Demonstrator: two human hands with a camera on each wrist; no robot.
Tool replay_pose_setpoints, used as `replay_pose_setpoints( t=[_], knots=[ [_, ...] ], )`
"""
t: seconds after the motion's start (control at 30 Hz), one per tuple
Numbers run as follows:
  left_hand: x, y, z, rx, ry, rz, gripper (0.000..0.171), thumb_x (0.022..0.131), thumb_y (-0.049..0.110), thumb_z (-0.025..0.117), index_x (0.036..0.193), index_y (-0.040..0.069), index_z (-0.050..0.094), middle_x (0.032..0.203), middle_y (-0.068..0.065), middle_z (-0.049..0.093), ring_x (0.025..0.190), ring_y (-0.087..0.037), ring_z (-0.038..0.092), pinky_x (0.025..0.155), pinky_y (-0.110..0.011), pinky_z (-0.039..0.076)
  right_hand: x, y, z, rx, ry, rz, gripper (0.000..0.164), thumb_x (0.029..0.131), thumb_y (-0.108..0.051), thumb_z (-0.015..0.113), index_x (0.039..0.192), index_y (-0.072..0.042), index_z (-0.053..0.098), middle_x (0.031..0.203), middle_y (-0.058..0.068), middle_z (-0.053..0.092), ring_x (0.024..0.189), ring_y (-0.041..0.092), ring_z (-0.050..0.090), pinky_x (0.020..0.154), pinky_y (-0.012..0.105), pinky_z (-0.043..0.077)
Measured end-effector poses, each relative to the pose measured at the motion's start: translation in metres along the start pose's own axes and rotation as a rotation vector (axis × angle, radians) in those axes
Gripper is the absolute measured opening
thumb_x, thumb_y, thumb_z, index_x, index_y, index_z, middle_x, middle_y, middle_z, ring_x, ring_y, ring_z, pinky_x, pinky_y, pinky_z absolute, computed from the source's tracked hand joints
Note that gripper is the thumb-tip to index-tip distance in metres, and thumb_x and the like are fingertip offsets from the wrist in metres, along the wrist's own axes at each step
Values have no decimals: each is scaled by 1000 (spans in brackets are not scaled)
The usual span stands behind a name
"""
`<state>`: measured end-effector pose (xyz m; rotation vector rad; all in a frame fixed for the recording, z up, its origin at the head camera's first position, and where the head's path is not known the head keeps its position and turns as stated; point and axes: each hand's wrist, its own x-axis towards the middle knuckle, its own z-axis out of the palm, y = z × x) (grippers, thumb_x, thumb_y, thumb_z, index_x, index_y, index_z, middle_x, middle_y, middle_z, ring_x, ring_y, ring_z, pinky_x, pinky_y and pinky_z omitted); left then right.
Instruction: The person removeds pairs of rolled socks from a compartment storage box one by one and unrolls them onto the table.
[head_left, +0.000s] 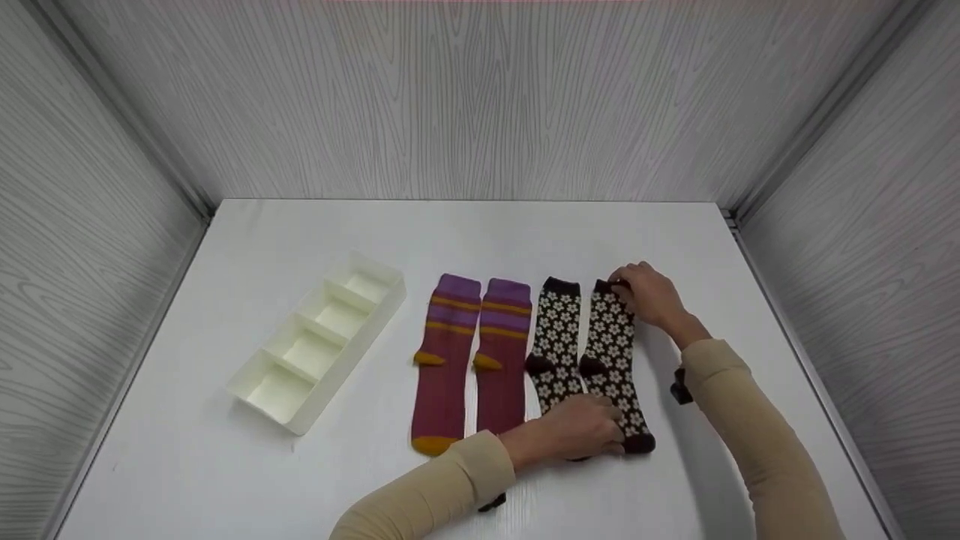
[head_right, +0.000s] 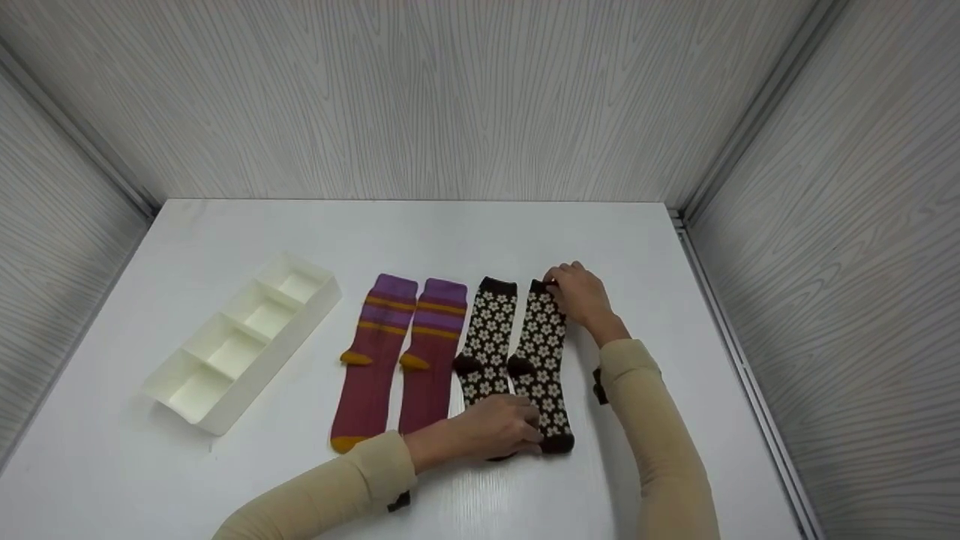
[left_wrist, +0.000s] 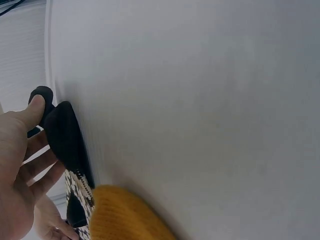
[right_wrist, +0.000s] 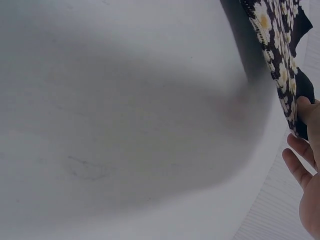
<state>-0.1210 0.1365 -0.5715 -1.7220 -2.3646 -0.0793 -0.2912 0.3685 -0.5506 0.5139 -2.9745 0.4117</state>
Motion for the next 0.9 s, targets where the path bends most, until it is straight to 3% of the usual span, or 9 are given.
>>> replay_pose_setpoints(
  t=[0.3,0.6,0.8,0.9],
  knots=[
    [-1,1,-6,-67,-107,-20,26,100,49,68,114,32,81,115,11,73,104,-7,68,88,-19,57,2,1,8,17,-37,46,22,104,-19,68,123,-9,73,115,14,74,106,34,65,89,54,57],
    [-1,2,-7,-115,-101,1,24,97,44,73,116,32,81,116,13,74,104,-5,67,87,-17,56,2,1,15,29,-52,58,23,105,-21,66,122,-8,73,114,15,73,106,35,65,91,54,57],
    [-4,-1,-14,-163,-135,-13,28,102,44,67,122,28,79,118,9,74,107,-8,68,89,-20,57,0,2,14,6,-40,49,27,105,-24,65,125,-6,71,116,18,69,109,38,64,91,56,56],
    [-10,-6,-17,-142,-110,-23,30,104,45,64,122,26,77,116,7,74,106,-8,70,88,-21,58,-3,1,11,2,-40,60,35,106,-29,65,131,-5,69,125,21,66,116,40,62,92,58,56]
  ],
)
